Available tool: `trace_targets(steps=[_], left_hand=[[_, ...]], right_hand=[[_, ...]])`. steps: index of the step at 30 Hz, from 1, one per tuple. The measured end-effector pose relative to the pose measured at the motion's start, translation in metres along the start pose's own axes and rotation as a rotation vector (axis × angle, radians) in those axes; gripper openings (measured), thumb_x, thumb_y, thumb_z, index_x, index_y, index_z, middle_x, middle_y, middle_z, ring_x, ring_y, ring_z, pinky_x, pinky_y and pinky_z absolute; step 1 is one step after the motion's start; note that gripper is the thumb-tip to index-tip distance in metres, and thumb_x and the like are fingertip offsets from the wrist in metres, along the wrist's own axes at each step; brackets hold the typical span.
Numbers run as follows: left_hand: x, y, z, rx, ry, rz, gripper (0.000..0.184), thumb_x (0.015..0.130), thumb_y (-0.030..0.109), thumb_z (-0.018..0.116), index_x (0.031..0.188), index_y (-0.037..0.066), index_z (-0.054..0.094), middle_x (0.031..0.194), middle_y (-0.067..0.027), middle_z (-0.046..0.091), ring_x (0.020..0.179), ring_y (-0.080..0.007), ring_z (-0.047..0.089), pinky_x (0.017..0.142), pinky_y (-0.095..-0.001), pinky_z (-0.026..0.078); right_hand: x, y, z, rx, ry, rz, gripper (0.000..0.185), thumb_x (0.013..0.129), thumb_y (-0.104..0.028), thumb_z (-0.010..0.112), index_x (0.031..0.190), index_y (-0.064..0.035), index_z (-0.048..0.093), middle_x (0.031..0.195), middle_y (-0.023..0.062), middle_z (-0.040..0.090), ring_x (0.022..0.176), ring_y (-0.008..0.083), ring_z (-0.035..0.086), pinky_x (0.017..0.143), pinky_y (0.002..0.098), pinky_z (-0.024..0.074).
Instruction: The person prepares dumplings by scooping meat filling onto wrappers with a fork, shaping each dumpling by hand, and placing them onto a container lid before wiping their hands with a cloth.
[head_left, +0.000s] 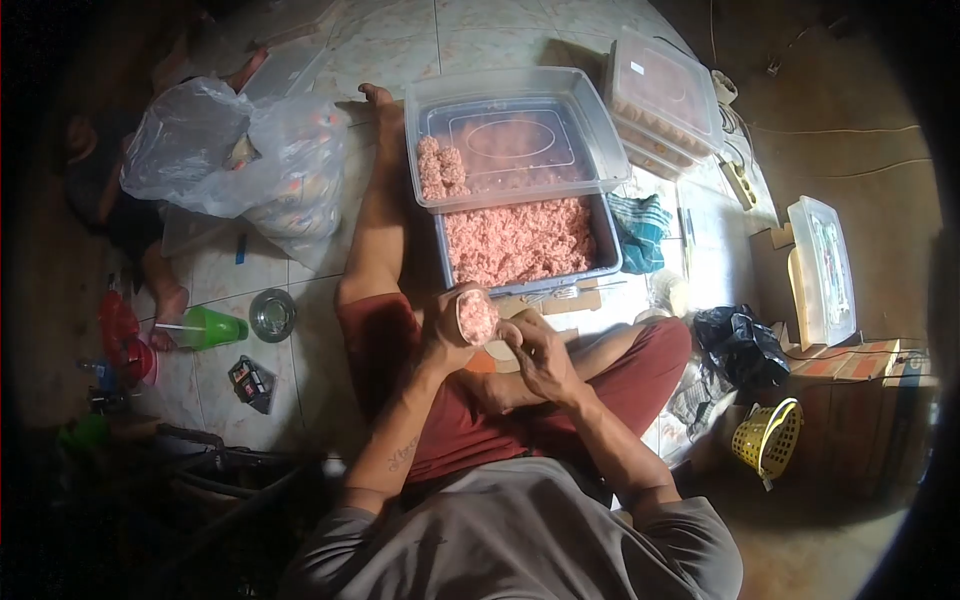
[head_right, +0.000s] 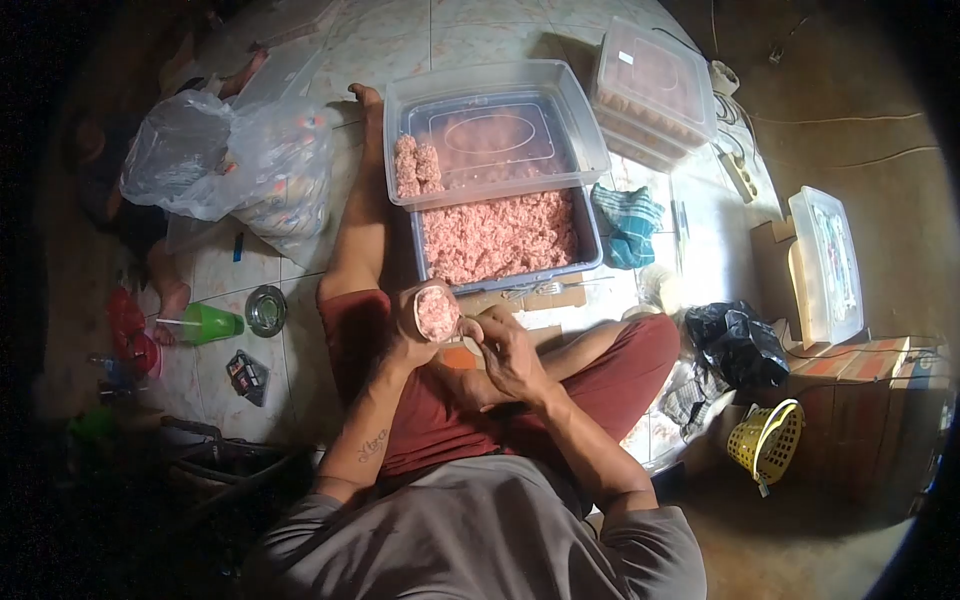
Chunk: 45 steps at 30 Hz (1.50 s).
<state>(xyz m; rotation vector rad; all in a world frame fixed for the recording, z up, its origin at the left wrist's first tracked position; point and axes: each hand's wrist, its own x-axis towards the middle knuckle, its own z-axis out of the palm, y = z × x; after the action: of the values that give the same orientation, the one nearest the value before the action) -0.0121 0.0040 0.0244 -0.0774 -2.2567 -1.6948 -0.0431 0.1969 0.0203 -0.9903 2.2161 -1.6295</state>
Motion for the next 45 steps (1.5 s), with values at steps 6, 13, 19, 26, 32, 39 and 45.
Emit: trace_targets(steps=[6,13,19,26,32,39,45], left_hand=[[0.002,0.009,-0.012,0.056,0.189,0.015,0.049,0.073,0.01,0.089,0.109,0.006,0.057,0.1,-0.0069,0.064,0.091,-0.0161,0.063,0.081,-0.0318,0.052],[-0.005,-0.011,0.007,0.024,0.066,-0.022,0.03,0.074,0.009,0.084,0.092,0.004,0.061,0.084,-0.0039,0.062,0.078,-0.0155,0.059,0.073,-0.0327,0.05],[0.006,-0.001,-0.016,-0.036,0.166,-0.123,0.035,0.073,0.008,0.085,0.097,0.003,0.061,0.087,-0.006,0.064,0.08,-0.016,0.064,0.071,-0.0329,0.053],[0.014,0.02,-0.009,-0.159,0.224,0.023,0.047,0.072,0.018,0.093,0.1,0.003,0.058,0.087,-0.0013,0.059,0.078,-0.0101,0.055,0.073,-0.0252,0.049],[0.006,0.008,0.012,-0.248,0.19,-0.15,0.039,0.074,0.014,0.091,0.096,0.005,0.06,0.081,0.0007,0.056,0.075,-0.0078,0.054,0.069,-0.0238,0.047],[0.009,0.032,-0.025,-0.273,-0.009,-0.108,0.05,0.074,0.014,0.091,0.113,0.001,0.062,0.088,0.0005,0.062,0.083,-0.0082,0.058,0.079,-0.0247,0.051],[0.01,0.028,-0.008,-0.169,-0.046,-0.104,0.041,0.073,0.021,0.092,0.092,0.004,0.061,0.083,-0.0025,0.065,0.076,-0.0106,0.062,0.07,-0.0267,0.052]], right_hand=[[-0.01,0.008,-0.015,0.077,0.037,0.237,0.02,0.1,-0.003,0.057,0.116,0.0018,0.068,0.091,0.0111,0.058,0.076,0.0193,0.053,0.07,0.0309,0.0431],[0.0,-0.009,0.007,0.002,0.041,0.055,0.022,0.098,0.002,0.055,0.117,0.0018,0.066,0.092,0.0112,0.057,0.081,0.0226,0.056,0.074,0.0318,0.0462],[-0.012,0.004,-0.013,0.118,0.146,0.247,0.023,0.102,-0.004,0.053,0.119,0.002,0.066,0.088,0.0058,0.057,0.081,0.018,0.056,0.074,0.0287,0.0448],[-0.027,0.006,0.001,0.739,-0.077,0.507,0.023,0.105,-0.013,0.055,0.118,0.0003,0.067,0.081,-0.0061,0.043,0.072,0.0044,0.035,0.065,0.0208,0.033],[0.0,-0.015,0.005,-0.062,0.103,0.044,0.022,0.098,0.001,0.056,0.119,0.0005,0.065,0.092,0.0144,0.056,0.078,0.0253,0.054,0.07,0.035,0.0452],[-0.026,-0.006,-0.018,0.436,0.024,0.432,0.022,0.105,-0.008,0.054,0.117,0.0029,0.068,0.086,-0.0049,0.042,0.074,0.0061,0.039,0.067,0.0212,0.0336],[-0.021,-0.009,0.017,0.412,0.119,0.243,0.018,0.1,0.0,0.054,0.112,0.0032,0.067,0.088,0.0046,0.049,0.075,0.0149,0.047,0.067,0.026,0.0391]])
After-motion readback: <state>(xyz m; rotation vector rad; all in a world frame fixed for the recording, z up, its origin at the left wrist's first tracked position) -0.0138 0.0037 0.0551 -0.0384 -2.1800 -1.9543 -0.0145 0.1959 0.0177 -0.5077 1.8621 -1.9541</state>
